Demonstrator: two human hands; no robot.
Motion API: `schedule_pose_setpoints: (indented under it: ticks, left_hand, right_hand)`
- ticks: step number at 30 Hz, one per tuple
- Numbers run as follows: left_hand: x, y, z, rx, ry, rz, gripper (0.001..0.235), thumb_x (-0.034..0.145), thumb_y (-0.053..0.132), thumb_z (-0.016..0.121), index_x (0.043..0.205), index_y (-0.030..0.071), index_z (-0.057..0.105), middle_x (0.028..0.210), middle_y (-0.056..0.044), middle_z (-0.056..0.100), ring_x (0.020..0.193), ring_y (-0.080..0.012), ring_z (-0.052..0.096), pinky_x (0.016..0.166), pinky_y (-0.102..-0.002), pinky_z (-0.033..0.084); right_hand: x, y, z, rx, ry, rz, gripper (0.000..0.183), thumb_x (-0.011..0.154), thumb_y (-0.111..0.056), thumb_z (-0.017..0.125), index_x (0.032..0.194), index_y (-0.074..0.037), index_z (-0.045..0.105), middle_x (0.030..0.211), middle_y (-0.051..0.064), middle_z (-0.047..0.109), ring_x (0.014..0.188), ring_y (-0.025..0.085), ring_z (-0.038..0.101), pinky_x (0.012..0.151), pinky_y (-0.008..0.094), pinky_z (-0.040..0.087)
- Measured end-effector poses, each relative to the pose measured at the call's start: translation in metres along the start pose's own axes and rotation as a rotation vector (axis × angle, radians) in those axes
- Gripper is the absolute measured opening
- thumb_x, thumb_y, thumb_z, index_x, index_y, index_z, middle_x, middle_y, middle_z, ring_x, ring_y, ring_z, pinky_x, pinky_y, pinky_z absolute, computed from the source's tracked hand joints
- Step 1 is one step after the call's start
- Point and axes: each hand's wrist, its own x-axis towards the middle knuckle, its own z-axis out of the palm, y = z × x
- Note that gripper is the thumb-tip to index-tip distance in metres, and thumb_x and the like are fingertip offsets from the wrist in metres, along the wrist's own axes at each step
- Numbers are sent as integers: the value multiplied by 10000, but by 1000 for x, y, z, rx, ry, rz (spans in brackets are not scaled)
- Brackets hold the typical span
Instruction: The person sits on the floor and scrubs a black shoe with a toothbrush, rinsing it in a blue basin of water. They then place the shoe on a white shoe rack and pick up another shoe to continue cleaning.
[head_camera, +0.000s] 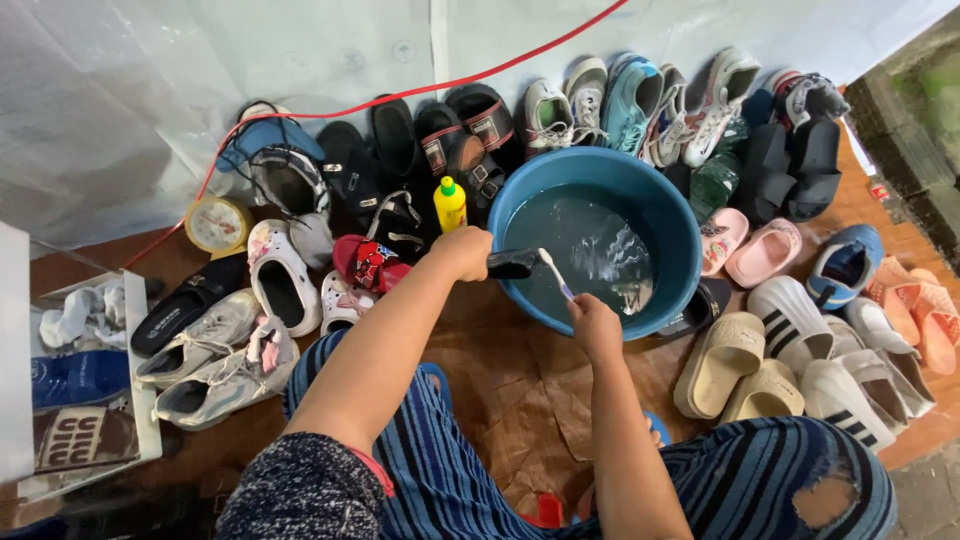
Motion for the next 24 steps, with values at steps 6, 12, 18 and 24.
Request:
schedule_pose_setpoints:
  ticks: [6, 12, 18, 24]
  left_hand:
    - [6, -2, 8, 99, -41, -36, 466, 827, 66, 729, 1282, 2, 653, 1310, -179, 662, 1253, -366, 625, 995, -555, 556]
    - [4, -2, 5, 134, -56, -32, 464, 848, 45, 718, 1304, 11, 641, 1339, -184, 647, 1270, -373, 609, 1018, -562, 548]
    - [20, -16, 9, 23, -4, -32, 323, 842, 42, 704, 1158, -22, 697, 1099, -181, 712, 1069, -367, 704, 870, -514, 600]
    - [51, -44, 32, -274, 2, -140, 271, 821, 109, 687, 1073, 34, 751, 900, -106, 708, 828, -260, 734, 721, -397, 598]
  right_hand:
    - [-14, -18, 4, 178, -128, -26, 306, 949, -404, 695, 1149, -187, 776, 1002, 115, 795, 1055, 375, 720, 936, 540, 549]
    - [-7, 8, 4, 156, 19, 85, 291, 970, -373, 694, 1187, -196, 774, 1097, 107, 785, 1107, 372, 707, 958, 523, 541]
    - [20, 15, 5, 8, 22, 38, 294, 972, -393, 666, 1172, -208, 777, 1103, 116, 784, 1111, 372, 710, 954, 530, 557]
    - [72, 59, 16, -664, 138, -11, 330, 983, -194, 511, 1123, -87, 790, 1115, 219, 725, 1077, 420, 671, 861, 569, 528]
